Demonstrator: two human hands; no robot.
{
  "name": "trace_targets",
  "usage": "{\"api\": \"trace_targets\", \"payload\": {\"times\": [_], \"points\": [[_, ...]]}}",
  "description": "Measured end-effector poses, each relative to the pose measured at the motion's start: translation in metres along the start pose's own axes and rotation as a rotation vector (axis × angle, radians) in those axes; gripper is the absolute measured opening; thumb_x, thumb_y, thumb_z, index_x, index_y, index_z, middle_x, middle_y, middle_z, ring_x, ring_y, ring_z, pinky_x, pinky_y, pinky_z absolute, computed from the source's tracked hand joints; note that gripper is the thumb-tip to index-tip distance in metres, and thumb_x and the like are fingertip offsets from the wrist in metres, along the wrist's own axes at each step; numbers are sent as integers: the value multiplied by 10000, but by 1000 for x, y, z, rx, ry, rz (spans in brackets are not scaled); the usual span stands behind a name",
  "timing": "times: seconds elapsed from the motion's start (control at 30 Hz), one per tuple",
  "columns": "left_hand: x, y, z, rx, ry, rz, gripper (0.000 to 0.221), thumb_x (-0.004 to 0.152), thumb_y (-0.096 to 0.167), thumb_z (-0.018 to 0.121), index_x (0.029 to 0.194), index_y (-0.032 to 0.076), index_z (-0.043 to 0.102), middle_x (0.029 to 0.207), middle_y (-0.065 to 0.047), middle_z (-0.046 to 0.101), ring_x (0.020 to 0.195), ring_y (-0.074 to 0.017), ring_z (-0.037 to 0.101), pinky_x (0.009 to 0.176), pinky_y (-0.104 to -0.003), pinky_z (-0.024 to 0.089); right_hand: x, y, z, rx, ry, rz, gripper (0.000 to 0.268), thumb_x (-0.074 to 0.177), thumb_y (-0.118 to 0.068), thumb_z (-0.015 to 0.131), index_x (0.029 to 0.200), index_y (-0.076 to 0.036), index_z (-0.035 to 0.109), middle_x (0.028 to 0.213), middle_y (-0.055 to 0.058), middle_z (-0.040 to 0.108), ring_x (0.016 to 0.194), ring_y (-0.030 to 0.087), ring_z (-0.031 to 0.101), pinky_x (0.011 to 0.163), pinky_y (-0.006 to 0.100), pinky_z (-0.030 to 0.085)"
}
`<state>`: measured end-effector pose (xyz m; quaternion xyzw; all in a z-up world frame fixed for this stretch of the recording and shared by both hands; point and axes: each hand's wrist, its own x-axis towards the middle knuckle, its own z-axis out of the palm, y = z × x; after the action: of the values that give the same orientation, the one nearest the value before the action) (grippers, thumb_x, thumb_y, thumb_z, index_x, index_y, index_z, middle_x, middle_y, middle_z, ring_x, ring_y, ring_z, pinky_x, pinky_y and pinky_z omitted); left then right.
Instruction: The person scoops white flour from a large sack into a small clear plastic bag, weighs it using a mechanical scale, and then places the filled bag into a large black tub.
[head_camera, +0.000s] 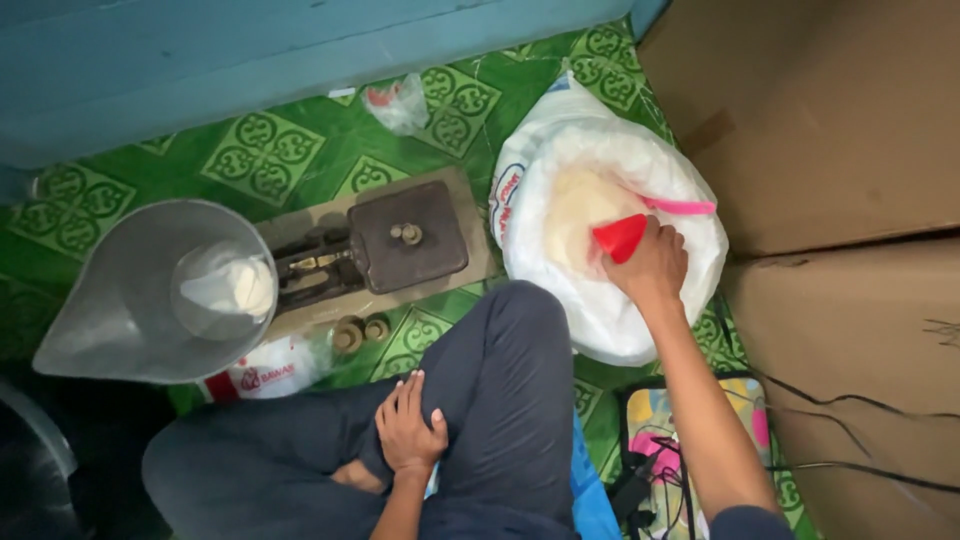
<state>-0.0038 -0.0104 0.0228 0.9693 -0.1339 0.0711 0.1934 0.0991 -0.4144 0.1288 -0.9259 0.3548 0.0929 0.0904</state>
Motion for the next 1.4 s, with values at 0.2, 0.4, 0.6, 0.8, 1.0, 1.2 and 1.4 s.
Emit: {"api": "trace_targets", "payload": {"times": [0.2,0.4,0.6,0.8,1.0,1.2,1.4], "points": [[-8,-1,8,50,-76,-78,675,948,550,176,1357,203,585,1339,20,609,1193,-266,575,954,-448,439,-13,6,-34,195,227,-152,741,649,-389,828,1170,55,542,1011,249,608,964,448,560,804,463,480],[-8,1,10,85,-63,-86,698,946,563,158,1347,202,601,1335,22,612,1189,-259,581,948,-431,448,8,49,-10,558,67,43,621,737,-399,751,1254,-76,634,1119,156,617,855,271,661,734,343,554],[-12,-1,14,112,-82,-96,711,930,570,150,1350,209,596,1352,30,599,1205,-251,576,947,-429,451,0,19,-13,475,106,-56,752,665,-334,817,1292,-13,554,1198,215,590,1134,374,552,907,448,489],[-10,3,12,114,-42,-96,729,951,571,121,1308,196,634,1332,20,617,1172,-264,598,921,-430,466,6,-13,-10,350,328,-309,805,674,-377,842,1268,47,503,1186,251,584,1096,451,510,927,492,447],[-8,5,9,90,-43,-91,697,954,554,153,1298,186,635,1330,11,615,1174,-268,594,927,-438,470,19,-13,24,151,374,-355,707,718,-458,779,1230,-25,554,950,282,582,813,471,563,813,486,474],[-12,2,13,91,-82,-119,710,944,574,145,1311,202,625,1346,15,599,1219,-271,569,957,-460,451,13,-13,-11,475,-77,-133,577,770,-363,660,1287,-126,563,1220,165,627,1125,396,527,903,452,451],[-8,2,11,101,-70,-101,709,964,558,136,1276,184,650,1334,0,613,1178,-282,593,922,-457,479,-2,8,-34,776,-177,166,559,788,-390,662,1312,-216,576,1333,45,586,1107,216,608,949,303,491]]}}
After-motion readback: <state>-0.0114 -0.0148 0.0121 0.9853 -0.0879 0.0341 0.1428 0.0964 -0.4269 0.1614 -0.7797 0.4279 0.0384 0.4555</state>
